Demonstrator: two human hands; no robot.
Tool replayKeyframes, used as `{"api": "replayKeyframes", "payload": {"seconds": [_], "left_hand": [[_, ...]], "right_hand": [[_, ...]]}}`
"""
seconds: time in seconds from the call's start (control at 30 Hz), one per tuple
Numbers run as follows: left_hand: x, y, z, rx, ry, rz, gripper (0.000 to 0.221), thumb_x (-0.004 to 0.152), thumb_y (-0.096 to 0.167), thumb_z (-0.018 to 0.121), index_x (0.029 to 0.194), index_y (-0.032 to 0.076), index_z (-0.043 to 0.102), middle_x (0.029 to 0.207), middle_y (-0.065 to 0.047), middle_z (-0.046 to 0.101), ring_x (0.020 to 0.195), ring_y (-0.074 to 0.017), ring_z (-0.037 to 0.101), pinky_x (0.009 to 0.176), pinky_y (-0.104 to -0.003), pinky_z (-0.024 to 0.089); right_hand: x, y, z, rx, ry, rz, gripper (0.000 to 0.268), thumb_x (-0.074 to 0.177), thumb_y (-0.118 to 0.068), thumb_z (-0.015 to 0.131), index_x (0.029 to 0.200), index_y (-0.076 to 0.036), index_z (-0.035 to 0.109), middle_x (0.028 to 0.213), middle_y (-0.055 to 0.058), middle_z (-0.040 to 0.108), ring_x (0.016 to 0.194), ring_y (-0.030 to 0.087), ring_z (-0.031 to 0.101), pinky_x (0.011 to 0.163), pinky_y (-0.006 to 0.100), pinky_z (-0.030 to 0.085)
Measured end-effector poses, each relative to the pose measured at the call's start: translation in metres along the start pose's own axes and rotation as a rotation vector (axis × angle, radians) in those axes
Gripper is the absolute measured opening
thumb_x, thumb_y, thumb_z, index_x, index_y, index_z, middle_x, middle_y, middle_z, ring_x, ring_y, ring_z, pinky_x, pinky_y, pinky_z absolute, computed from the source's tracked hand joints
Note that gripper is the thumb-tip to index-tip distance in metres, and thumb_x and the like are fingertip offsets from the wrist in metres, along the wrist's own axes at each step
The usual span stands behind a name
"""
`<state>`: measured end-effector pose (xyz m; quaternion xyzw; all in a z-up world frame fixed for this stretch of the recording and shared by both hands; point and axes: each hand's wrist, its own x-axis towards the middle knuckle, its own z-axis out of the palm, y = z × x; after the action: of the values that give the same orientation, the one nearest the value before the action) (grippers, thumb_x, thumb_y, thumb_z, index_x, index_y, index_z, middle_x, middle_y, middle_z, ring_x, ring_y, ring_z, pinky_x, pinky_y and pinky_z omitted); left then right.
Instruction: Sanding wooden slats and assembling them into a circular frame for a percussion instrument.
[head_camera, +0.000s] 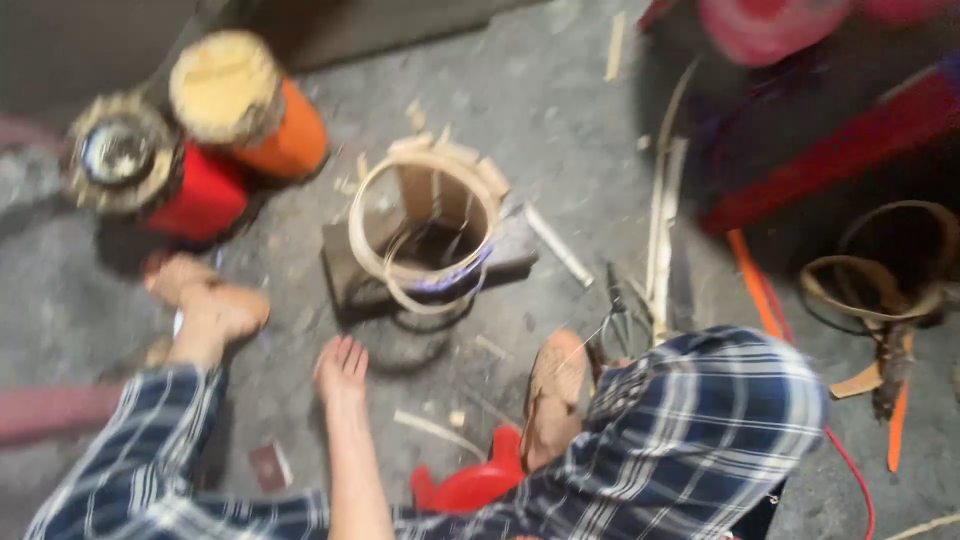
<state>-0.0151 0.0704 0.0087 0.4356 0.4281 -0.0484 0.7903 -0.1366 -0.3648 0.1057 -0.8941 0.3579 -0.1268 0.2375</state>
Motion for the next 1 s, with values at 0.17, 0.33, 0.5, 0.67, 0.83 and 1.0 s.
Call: {"api": "replayKeyframes", "payload": {"seconds": [0.17,0.33,0.5,0.67,0.83,1.0], "left_hand": [[0.042,-0.019,-0.012,0.028,-0.029,0.008,0.046,0.104,0.015,0.048,0.145,-0.005,0.041,0.151,-0.030,0.039,0.140,-0.0407,0.041,0.116,-0.052,0.037],[0.043,-0.025,-0.003,0.009,-0.014,0.010,0.042,0.100,0.018,0.052,0.136,-0.003,0.050,0.139,-0.025,0.054,0.124,-0.0357,0.059,0.106,-0.045,0.050],[0.037,-0.021,0.012,-0.047,-0.101,0.059,0.044,0.097,0.004,0.039,0.138,-0.005,0.049,0.142,-0.030,0.051,0.131,-0.0403,0.053,0.113,-0.050,0.044],[-0.026,0.011,0.049,-0.147,-0.113,0.148,0.042,0.095,0.011,0.055,0.135,-0.003,0.054,0.125,-0.024,0.059,0.113,-0.0353,0.060,0.100,-0.044,0.051],[-0.103,0.059,0.079,-0.165,-0.118,0.274,0.039,0.095,0.017,0.058,0.131,0.001,0.060,0.126,-0.017,0.062,0.104,-0.0254,0.059,0.090,-0.035,0.049],[-0.174,0.116,0.086,-0.049,-0.187,0.484,0.026,0.099,0.015,0.056,0.117,0.000,0.067,0.103,-0.008,0.068,0.089,-0.0144,0.063,0.081,-0.026,0.049]], "right_hand": [[0.033,-0.021,-0.051,0.327,0.104,0.120,0.029,0.092,0.002,0.054,0.119,-0.006,0.063,0.110,0.004,0.062,0.091,0.010,0.063,0.079,0.020,0.049],[0.061,0.019,-0.057,0.643,0.120,0.204,0.026,0.089,0.003,0.058,0.113,-0.005,0.067,0.101,0.006,0.067,0.084,0.012,0.064,0.074,0.021,0.050],[0.085,0.083,-0.010,0.978,0.024,0.227,0.023,0.086,0.004,0.062,0.107,-0.004,0.070,0.092,0.007,0.071,0.077,0.013,0.066,0.069,0.021,0.052],[0.080,-0.057,-0.188,0.834,-0.077,-0.192,0.032,0.108,-0.003,0.050,0.140,-0.002,0.056,0.123,0.011,0.064,0.104,0.019,0.065,0.098,0.027,0.054],[0.069,-0.123,-0.175,0.834,-0.188,-0.411,0.026,0.120,0.003,0.039,0.144,0.000,0.049,0.128,0.013,0.058,0.112,0.020,0.061,0.104,0.027,0.048],[0.132,-0.006,-0.036,-0.769,-0.742,-0.801,0.074,0.079,-0.051,0.072,0.143,-0.055,0.036,0.127,-0.020,0.064,0.105,0.008,0.079,0.087,0.027,0.069]]}}
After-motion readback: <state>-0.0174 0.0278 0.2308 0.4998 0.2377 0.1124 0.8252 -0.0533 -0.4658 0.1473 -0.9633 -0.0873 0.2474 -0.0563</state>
